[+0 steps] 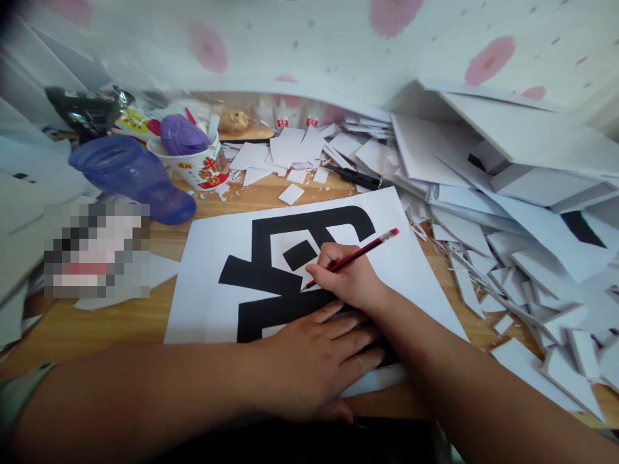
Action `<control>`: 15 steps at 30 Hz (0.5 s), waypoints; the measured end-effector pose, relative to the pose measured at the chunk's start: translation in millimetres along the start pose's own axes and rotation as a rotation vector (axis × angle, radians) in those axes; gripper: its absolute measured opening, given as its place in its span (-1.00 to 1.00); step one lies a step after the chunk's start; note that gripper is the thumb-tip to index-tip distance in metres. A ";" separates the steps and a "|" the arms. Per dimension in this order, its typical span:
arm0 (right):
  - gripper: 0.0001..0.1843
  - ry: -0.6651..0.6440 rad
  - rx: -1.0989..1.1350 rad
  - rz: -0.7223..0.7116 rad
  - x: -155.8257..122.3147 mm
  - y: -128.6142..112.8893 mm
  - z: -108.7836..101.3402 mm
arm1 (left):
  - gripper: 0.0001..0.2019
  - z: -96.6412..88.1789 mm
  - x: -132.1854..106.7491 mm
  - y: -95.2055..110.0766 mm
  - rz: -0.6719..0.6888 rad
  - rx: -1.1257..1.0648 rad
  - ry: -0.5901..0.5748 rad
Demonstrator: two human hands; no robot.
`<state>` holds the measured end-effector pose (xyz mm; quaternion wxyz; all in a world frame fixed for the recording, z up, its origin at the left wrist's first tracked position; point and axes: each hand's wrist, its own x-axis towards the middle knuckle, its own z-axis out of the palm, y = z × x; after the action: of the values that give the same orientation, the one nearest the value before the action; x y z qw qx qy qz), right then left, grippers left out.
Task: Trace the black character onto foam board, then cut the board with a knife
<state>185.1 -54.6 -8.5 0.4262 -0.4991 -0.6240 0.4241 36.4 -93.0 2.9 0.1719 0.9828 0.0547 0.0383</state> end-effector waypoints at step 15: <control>-0.64 0.072 -0.051 -0.004 3.8 0.8 0.1 | -0.30 -3.3 -0.2 1.3 -0.004 -0.007 -0.011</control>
<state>184.7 -50.7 -8.9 0.4362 -0.5234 -0.6201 0.3889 36.0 -93.2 6.4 0.1756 0.9824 0.0554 0.0329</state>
